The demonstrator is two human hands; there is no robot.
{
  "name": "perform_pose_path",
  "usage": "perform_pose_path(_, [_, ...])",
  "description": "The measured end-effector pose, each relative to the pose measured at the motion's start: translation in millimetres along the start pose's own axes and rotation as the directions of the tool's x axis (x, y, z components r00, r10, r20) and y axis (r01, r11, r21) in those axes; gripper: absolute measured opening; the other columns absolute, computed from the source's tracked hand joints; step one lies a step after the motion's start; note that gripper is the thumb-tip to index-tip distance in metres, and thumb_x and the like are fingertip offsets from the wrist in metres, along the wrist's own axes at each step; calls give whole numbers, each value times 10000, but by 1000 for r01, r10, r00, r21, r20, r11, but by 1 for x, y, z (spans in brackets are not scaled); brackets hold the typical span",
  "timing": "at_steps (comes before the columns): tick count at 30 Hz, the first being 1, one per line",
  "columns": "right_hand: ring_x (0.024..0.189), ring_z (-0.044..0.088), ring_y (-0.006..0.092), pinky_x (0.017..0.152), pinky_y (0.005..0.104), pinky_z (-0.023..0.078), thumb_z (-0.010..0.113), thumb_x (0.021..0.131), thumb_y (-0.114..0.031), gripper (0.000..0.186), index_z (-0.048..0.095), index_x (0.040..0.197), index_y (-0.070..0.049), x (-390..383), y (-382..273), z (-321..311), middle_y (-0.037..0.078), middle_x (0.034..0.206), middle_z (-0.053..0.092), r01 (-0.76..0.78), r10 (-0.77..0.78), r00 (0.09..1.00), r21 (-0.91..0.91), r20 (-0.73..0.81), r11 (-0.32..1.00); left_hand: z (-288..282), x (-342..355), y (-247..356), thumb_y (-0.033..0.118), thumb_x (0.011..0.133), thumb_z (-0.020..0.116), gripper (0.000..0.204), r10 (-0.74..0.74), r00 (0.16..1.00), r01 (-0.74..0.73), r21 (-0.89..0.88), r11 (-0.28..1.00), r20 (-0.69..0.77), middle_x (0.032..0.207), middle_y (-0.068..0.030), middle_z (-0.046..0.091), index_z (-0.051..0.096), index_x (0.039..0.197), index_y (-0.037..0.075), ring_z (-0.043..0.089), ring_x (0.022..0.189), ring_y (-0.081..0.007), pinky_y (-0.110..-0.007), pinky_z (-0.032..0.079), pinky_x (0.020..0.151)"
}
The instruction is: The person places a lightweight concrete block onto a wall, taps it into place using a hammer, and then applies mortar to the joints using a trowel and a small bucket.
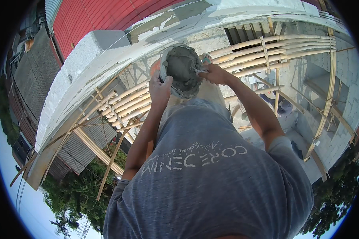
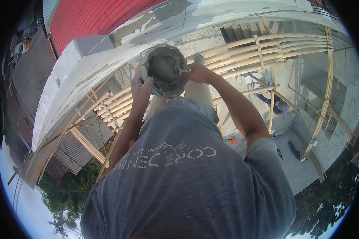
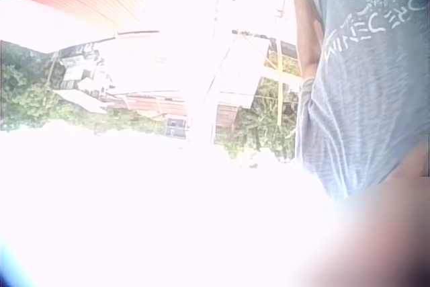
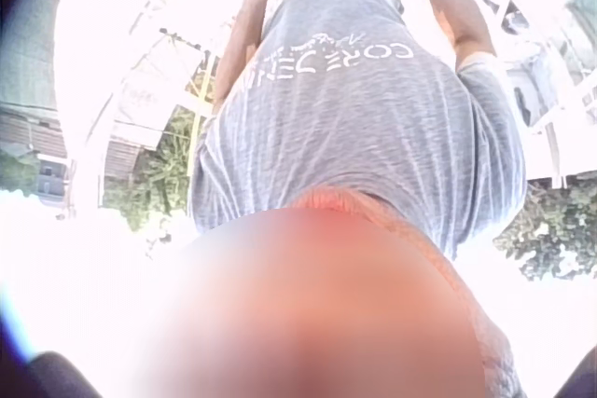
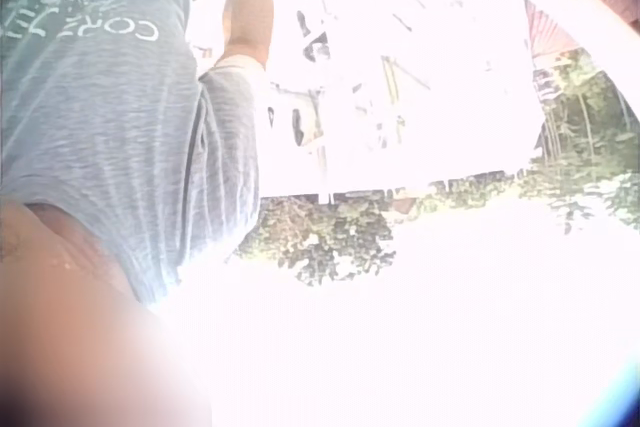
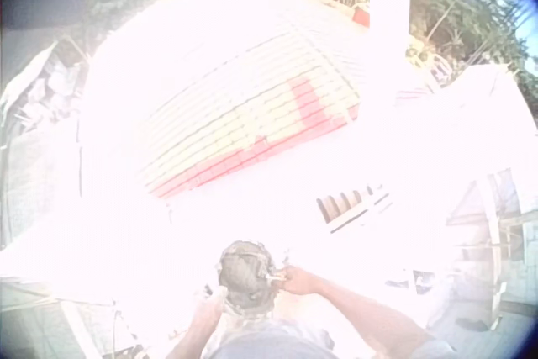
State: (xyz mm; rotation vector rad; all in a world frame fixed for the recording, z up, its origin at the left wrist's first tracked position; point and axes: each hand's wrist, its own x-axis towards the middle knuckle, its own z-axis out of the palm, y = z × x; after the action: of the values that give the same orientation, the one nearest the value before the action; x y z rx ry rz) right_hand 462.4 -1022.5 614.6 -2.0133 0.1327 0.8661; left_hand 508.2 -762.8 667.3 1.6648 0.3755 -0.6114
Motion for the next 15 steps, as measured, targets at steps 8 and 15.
perform_pose_path(8, [701,605,219,714,385,487,772,861,-370,339,684,911,-46,-57,31,-49,132,744,665,-101,101,995,-60,-11,993,26,-1,13,16,858,609,173,-57,998,58,-232,971,9,793,25,575,616,1031,20,492,668,-42,-215,404,589])
perform_pose_path(15, [673,592,229,664,358,489,751,870,-431,380,700,969,-67,-54,-4,-144,98,718,643,36,-33,981,14,-193,999,43,6,11,-19,866,572,338,-91,996,82,-325,942,-13,861,15,593,597,1201,24,530,735,-48,-217,451,662])
